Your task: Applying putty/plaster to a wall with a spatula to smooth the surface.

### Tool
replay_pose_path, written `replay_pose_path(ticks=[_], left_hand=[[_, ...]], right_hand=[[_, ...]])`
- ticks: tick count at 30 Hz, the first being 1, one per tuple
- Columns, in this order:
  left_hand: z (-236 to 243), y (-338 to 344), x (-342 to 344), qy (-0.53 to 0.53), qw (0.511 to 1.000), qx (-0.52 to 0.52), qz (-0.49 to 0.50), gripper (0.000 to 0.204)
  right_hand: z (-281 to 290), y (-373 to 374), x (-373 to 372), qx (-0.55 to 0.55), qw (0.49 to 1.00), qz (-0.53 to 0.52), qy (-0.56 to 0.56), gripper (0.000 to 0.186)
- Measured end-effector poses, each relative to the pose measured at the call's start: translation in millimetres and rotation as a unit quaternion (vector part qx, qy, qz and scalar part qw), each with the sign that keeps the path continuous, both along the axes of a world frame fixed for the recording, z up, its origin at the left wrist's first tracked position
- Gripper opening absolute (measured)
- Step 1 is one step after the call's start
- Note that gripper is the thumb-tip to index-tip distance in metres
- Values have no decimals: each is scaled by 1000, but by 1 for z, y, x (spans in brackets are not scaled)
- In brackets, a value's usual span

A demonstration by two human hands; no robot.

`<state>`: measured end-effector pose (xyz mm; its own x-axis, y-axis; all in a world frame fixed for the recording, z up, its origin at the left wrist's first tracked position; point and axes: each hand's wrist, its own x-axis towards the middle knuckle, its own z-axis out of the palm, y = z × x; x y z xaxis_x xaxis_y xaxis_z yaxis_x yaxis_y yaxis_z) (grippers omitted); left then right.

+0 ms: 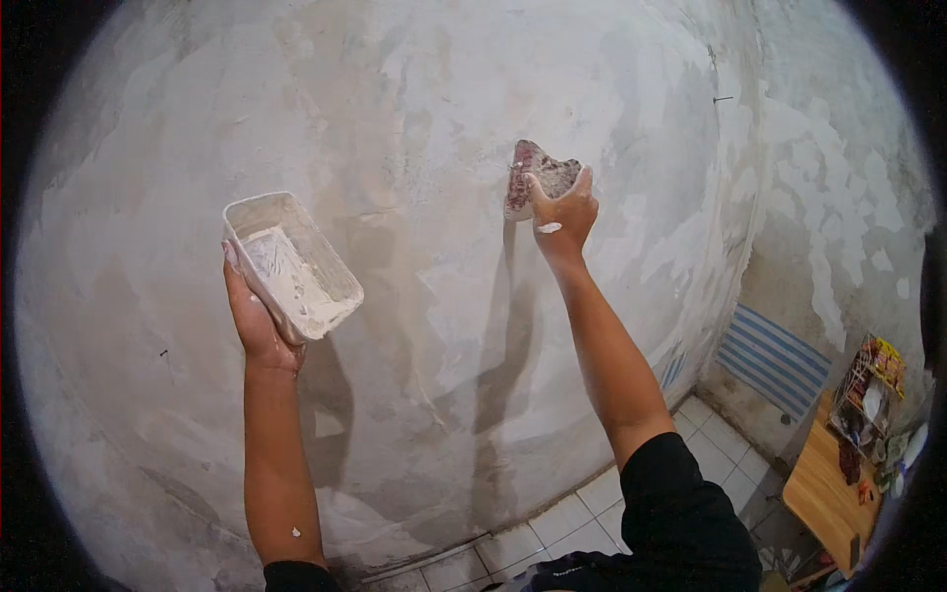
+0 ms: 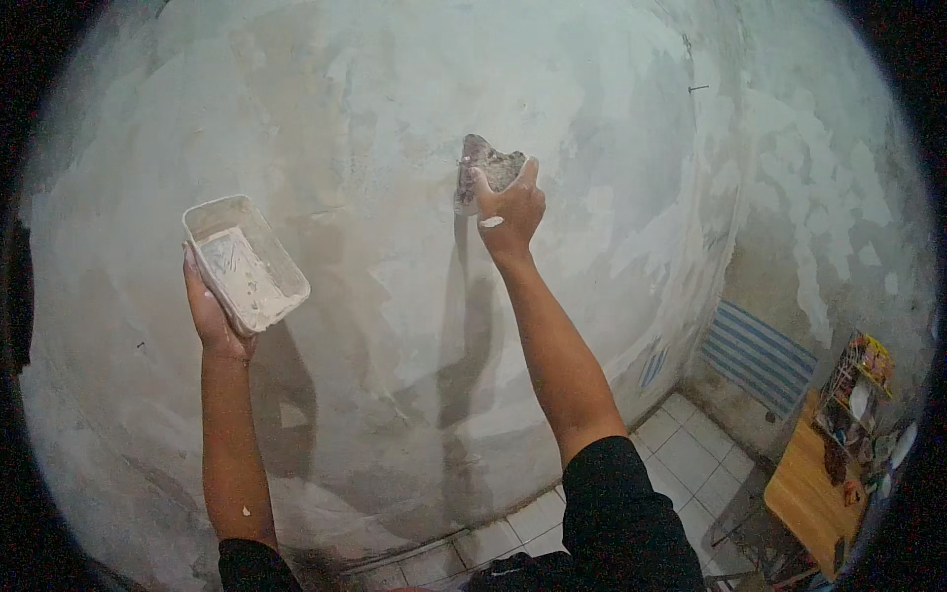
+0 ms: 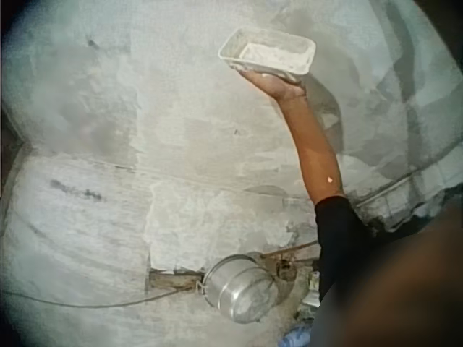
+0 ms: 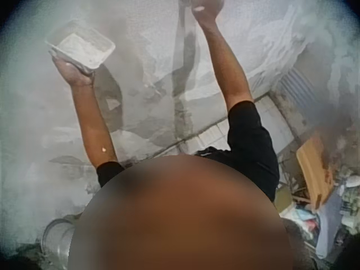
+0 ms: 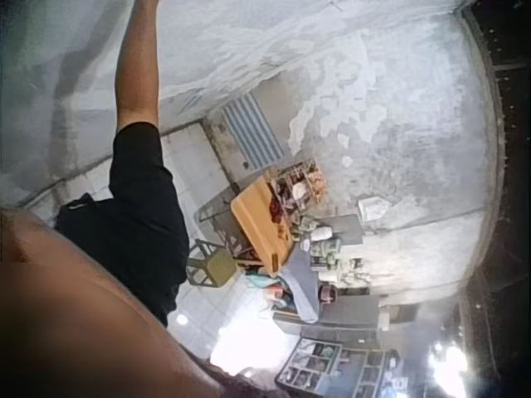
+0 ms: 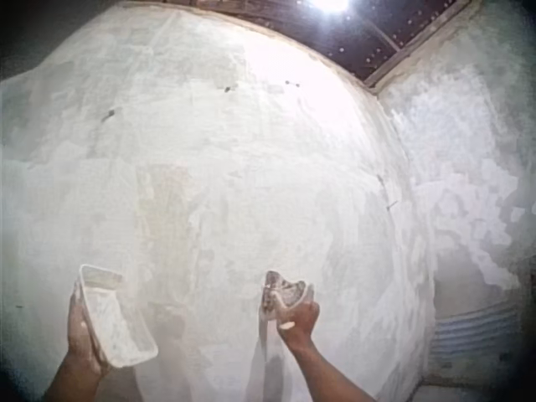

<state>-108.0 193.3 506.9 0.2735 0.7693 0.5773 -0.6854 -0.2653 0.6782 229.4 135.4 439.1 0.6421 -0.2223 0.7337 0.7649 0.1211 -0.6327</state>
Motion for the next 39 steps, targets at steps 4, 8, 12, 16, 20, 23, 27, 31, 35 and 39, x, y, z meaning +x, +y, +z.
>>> replay_pose_path(ticks=[4, 8, 12, 16, 20, 23, 27, 31, 35, 39], left_hand=[[-3, 14, 0, -6, 1000, 9, -8, 62], [0, 5, -2, -11, 1000, 4, 26, 60], [0, 3, 0, -9, 999, 17, 50, 59], [-1, -5, 5, -8, 997, 12, 70, 59], [0, -4, 0, -13, 998, 16, 62, 58], [0, 1, 1, 5, 999, 29, 34, 60], [-2, 3, 1, 17, 999, 32, 12, 62], [-1, 2, 2, 24, 999, 31, 15, 62], [-1, 0, 1, 23, 999, 31, 33, 62], [-2, -2, 3, 13, 998, 52, 39, 62]], right_hand=[[14, 13, -14, -66, 997, -34, 37, 56], [18, 12, -11, -99, 992, -61, 55, 63], [8, 6, 37, -103, 983, -121, 90, 67], [-14, 12, 39, -73, 990, -62, 101, 68], [-15, 28, -41, -40, 998, 50, -7, 65], [-9, 42, -62, -110, 991, 51, -51, 65], [-10, 55, -75, -131, 988, 54, -67, 60], [-5, 42, -65, -157, 986, 42, -24, 59], [-16, 33, -32, -119, 992, -25, -15, 55], [-30, 27, 10, -91, 993, -70, 30, 52]])
